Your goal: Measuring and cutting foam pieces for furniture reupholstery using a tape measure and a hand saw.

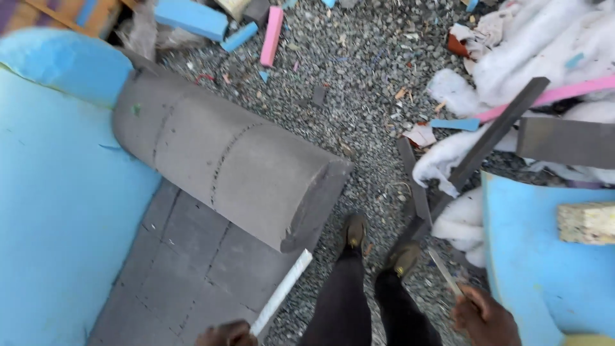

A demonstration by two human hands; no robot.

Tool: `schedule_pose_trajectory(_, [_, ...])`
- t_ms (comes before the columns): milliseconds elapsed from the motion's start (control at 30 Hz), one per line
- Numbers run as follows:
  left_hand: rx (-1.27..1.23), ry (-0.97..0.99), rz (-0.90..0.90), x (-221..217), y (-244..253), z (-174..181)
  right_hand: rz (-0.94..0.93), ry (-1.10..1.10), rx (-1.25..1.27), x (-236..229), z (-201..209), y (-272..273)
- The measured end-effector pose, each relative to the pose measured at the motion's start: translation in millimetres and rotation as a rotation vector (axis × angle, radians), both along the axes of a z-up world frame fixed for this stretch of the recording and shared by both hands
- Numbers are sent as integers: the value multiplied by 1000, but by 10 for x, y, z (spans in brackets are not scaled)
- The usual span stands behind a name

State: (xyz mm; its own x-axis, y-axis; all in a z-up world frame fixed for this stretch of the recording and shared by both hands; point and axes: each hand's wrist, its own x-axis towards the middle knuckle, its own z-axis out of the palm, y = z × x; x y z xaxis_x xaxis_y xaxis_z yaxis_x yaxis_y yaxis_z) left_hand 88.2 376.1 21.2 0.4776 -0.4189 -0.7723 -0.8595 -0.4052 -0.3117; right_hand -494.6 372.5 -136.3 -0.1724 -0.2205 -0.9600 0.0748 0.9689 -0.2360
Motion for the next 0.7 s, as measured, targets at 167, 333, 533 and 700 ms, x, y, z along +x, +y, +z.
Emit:
schedule_pose_trajectory(167, [60, 265, 247, -708, -1050, 600, 412, 140, -17, 428, 540, -871])
schedule_pose_trajectory(333, [20, 370, 282, -1100, -1857, 682, 655, 143, -386, 1239, 729, -1521])
schedule_pose_trajectory(533, [-25, 537, 360, -1207, -2744, 309, 666, -235, -422, 2212, 907, -2611])
schedule_pose_trajectory(700, [-75, 566, 315, -1070, -3209, 53, 551, -222, -253, 2576, 984, -3359])
